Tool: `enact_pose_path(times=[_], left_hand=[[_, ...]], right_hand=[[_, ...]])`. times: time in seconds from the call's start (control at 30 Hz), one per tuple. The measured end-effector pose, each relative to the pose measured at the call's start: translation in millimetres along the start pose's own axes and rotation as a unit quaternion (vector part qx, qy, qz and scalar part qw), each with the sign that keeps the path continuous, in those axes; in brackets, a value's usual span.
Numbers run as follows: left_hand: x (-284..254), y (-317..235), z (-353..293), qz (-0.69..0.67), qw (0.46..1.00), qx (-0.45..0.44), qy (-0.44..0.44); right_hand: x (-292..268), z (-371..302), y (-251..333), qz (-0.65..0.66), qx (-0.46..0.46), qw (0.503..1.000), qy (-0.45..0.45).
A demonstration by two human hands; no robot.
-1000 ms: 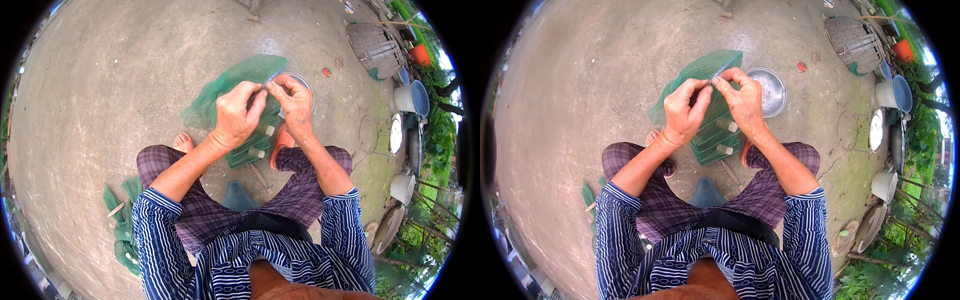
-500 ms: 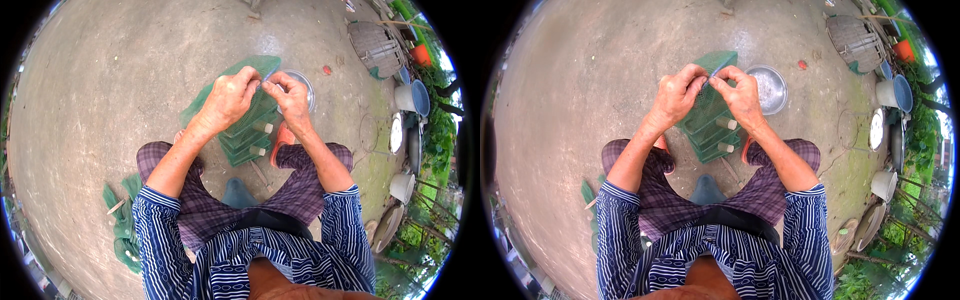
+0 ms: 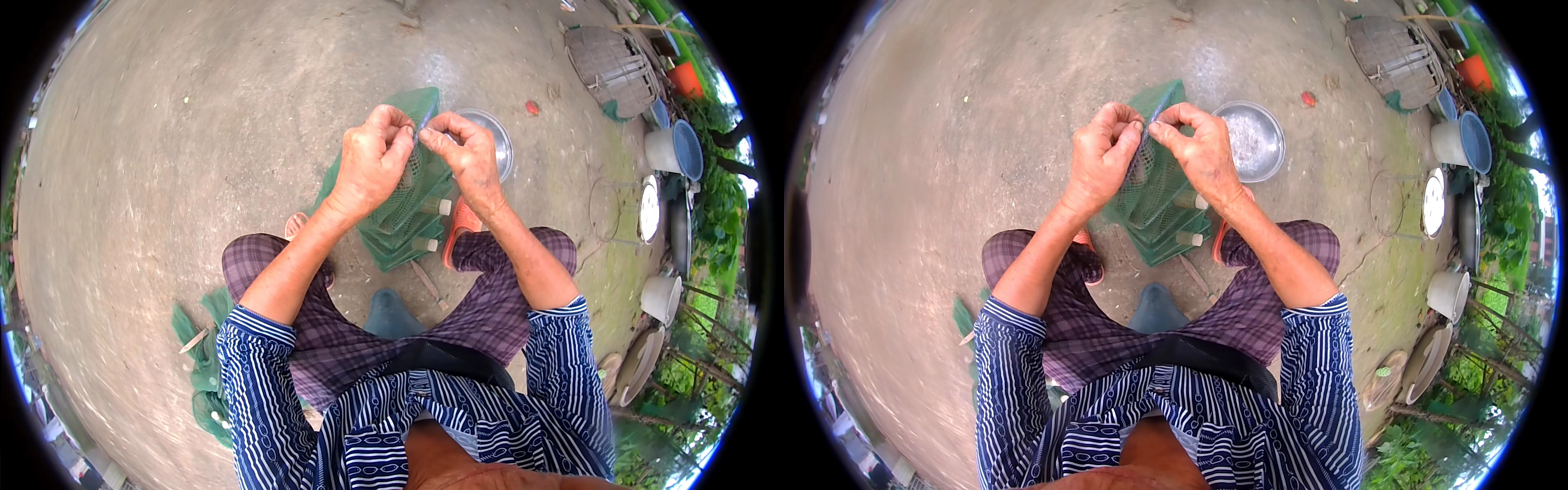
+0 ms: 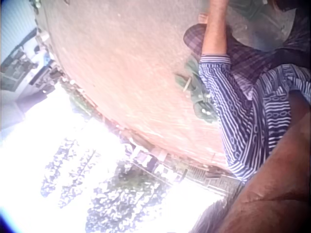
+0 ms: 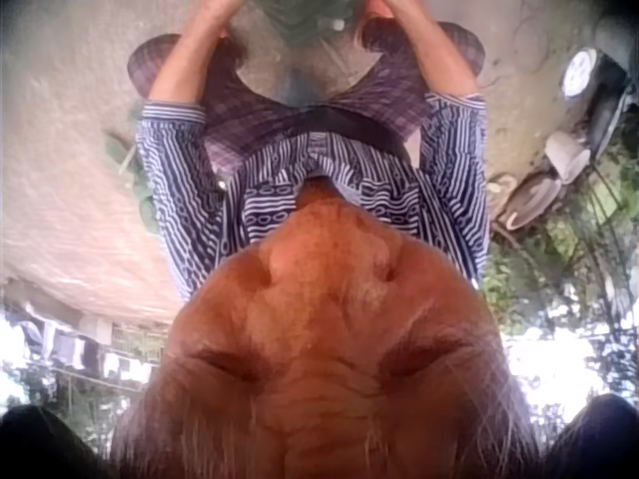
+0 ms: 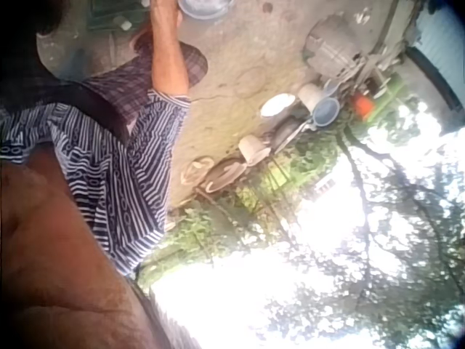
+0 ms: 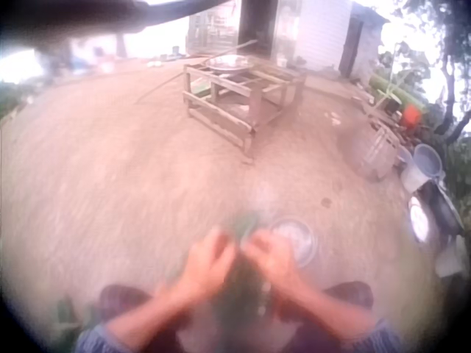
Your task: The person mends a series of green mesh fishing traps by hand, using a needle and thread to weave through the net edges and secure the structure.
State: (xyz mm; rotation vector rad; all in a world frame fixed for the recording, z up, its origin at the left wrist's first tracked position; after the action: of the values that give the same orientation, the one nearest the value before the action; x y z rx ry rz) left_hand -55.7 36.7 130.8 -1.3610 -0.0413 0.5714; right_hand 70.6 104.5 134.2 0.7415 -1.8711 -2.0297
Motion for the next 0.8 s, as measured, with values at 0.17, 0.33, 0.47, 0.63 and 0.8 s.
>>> enact_pose_path(times=[0.17, 0.33, 0.47, 0.63, 0.8], left_hand=[[2, 8, 4, -0.167, 0.975, -0.132, 0.068], [0, 8, 5, -0.172, 0.971, -0.144, 0.087], [-3, 5, 7, -0.136, 0.978, -0.122, 0.104], [-6, 8, 11, -0.095, 0.981, -0.099, 0.141], [-5, 4, 7, -0.175, 0.967, -0.149, 0.106]], right_hand=[[-4, 2, -5, 0.03, 0.012, 0.999, -0.001], [-4, 3, -6, 0.009, 0.007, 1.0, -0.001], [-3, 1, 1, -0.051, -0.046, 0.998, -0.008], [-1, 1, 4, -0.092, -0.088, 0.992, 0.001], [-1, 0, 6, -0.061, -0.035, 0.997, 0.012]])
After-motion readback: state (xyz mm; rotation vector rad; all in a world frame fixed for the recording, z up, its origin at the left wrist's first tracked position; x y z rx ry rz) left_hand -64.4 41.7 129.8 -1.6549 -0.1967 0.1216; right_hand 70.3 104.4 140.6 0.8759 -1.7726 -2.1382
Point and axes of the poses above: each hand's wrist, its own z-axis towards the middle knuckle, its own x-axis out of the palm, y = z × x, the point moved 3 cm from there along z, towards the middle knuckle
